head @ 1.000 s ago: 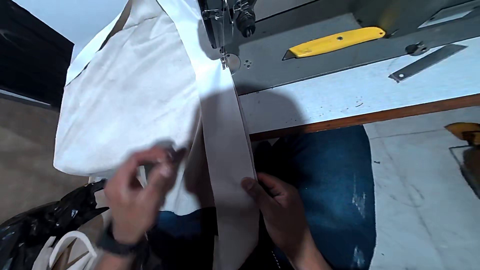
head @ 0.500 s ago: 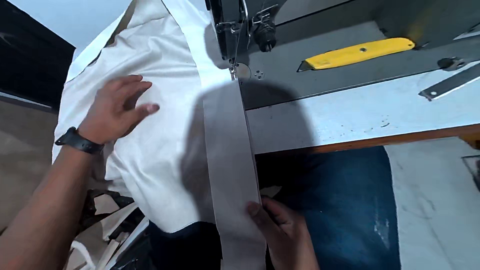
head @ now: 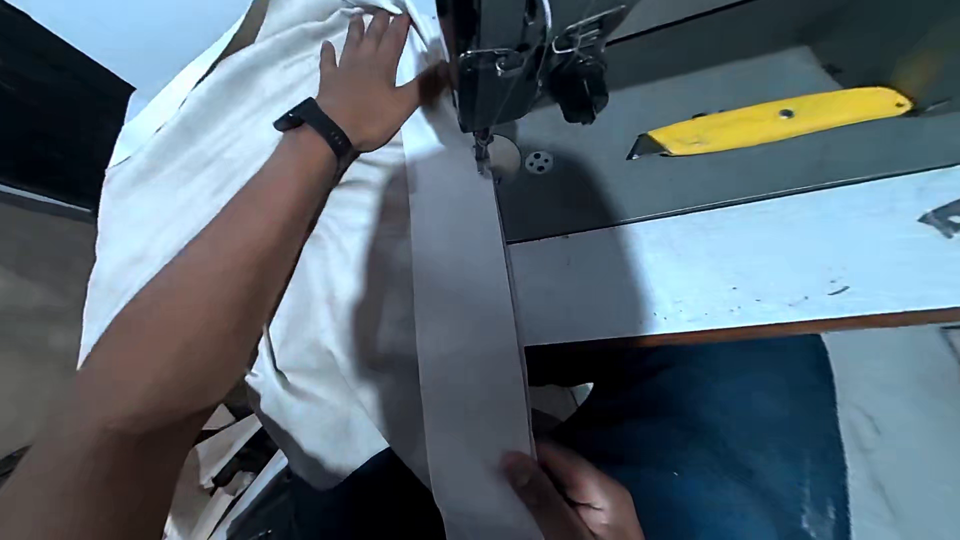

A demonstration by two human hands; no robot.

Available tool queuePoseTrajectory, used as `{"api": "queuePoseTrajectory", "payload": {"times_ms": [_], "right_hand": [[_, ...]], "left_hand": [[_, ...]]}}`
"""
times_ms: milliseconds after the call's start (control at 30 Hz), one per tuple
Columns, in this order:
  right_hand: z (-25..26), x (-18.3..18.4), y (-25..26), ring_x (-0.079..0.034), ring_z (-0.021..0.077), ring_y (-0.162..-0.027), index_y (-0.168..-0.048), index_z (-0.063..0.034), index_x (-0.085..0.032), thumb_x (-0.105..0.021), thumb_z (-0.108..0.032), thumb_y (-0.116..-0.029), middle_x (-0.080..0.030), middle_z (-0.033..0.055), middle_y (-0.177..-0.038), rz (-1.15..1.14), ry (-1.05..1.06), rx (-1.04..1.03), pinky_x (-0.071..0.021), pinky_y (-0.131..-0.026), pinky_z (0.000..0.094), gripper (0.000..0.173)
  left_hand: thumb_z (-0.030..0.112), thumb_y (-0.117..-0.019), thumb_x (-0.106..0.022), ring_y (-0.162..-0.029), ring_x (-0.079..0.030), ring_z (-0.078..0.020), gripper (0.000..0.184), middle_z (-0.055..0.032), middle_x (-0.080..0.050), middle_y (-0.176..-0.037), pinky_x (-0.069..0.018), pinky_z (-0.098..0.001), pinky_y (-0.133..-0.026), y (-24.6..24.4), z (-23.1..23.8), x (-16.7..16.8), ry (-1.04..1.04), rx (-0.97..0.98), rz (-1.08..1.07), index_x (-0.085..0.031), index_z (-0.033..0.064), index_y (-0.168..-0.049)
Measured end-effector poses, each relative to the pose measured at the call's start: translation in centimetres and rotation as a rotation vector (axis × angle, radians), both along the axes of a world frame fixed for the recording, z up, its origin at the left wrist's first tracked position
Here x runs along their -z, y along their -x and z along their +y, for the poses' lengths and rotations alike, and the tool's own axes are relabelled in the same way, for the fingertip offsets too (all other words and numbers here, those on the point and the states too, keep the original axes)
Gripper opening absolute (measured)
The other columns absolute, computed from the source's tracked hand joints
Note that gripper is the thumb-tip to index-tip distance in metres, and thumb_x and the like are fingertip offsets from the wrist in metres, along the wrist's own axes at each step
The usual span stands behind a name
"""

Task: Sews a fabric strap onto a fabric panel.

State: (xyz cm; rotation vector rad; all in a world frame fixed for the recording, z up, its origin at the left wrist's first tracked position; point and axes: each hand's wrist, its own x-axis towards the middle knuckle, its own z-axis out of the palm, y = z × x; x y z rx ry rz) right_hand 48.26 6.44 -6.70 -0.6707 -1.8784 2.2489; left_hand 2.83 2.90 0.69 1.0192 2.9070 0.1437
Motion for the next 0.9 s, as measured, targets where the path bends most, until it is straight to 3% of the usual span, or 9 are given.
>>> {"api": "queuePoseTrajectory", "payload": {"times_ms": [100, 300, 533, 667, 900], "right_hand": [[0.1, 0.0, 0.0, -0.071, 0.0068, -0.074, -0.096, -0.005, -0.075, -0.068, -0.013, -0.0987, -0.075, 0.0001, -0.083, -0.006, 0.011, -0.007, -0.0627, -0.07, 0.0284, 0.011], [0.1, 0.1, -0.1, -0.071, 0.0047, -0.077, -0.096, -0.0057, -0.074, -0.062, -0.015, -0.1028, -0.075, -0.0014, -0.084, 0.024, -0.001, 0.0, -0.0622, -0.072, 0.0273, 0.016], [-0.5, -0.7, -0.4, -0.07, 0.0056, -0.076, -0.096, -0.0049, -0.071, -0.056, -0.02, -0.1068, -0.073, -0.0005, -0.082, 0.056, -0.012, -0.017, -0.0614, -0.07, 0.0283, 0.024], [-0.1, -0.4, -0.4, -0.068, 0.0041, -0.078, -0.096, -0.0053, -0.071, -0.058, -0.019, -0.1059, -0.072, -0.0023, -0.083, 0.072, -0.046, -0.019, -0.0597, -0.072, 0.0264, 0.022], [-0.3, 0.3, -0.4, -0.072, 0.0091, -0.077, -0.097, -0.004, -0.075, -0.065, -0.011, -0.1013, -0.076, 0.0018, -0.086, 0.044, -0.033, 0.016, -0.0632, -0.072, 0.0304, 0.013]], "left_hand": [[0.092, -0.0845, -0.029, -0.159, -0.011, -0.0315, 0.109, -0.0074, -0.017, -0.173, -0.0068, -0.0729, -0.121, 0.4, -0.9, -0.5, 0.035, 0.074, -0.038, -0.022, 0.0201, -0.166], [0.096, -0.0798, -0.031, -0.159, -0.015, -0.0305, 0.114, -0.0071, -0.023, -0.171, -0.0107, -0.0719, -0.121, 0.7, -0.8, -0.3, 0.026, 0.083, -0.024, -0.025, 0.0205, -0.165], [0.099, -0.077, -0.031, -0.149, -0.037, -0.0287, 0.107, -0.0057, -0.05, -0.154, -0.0156, -0.0707, -0.12, 1.4, -1.0, 0.3, -0.017, 0.107, -0.009, -0.05, 0.0246, -0.151], [0.101, -0.0728, -0.029, -0.154, -0.028, -0.0307, 0.118, -0.0065, -0.039, -0.164, -0.0121, -0.0715, -0.12, 1.2, -1.0, -0.4, 0.024, 0.085, -0.013, -0.038, 0.0228, -0.16], [0.105, -0.0657, -0.034, -0.156, -0.023, -0.0324, 0.126, -0.0071, -0.033, -0.167, -0.0135, -0.0731, -0.119, 1.0, -1.2, -0.1, 0.029, 0.092, -0.007, -0.032, 0.0243, -0.163]]}}
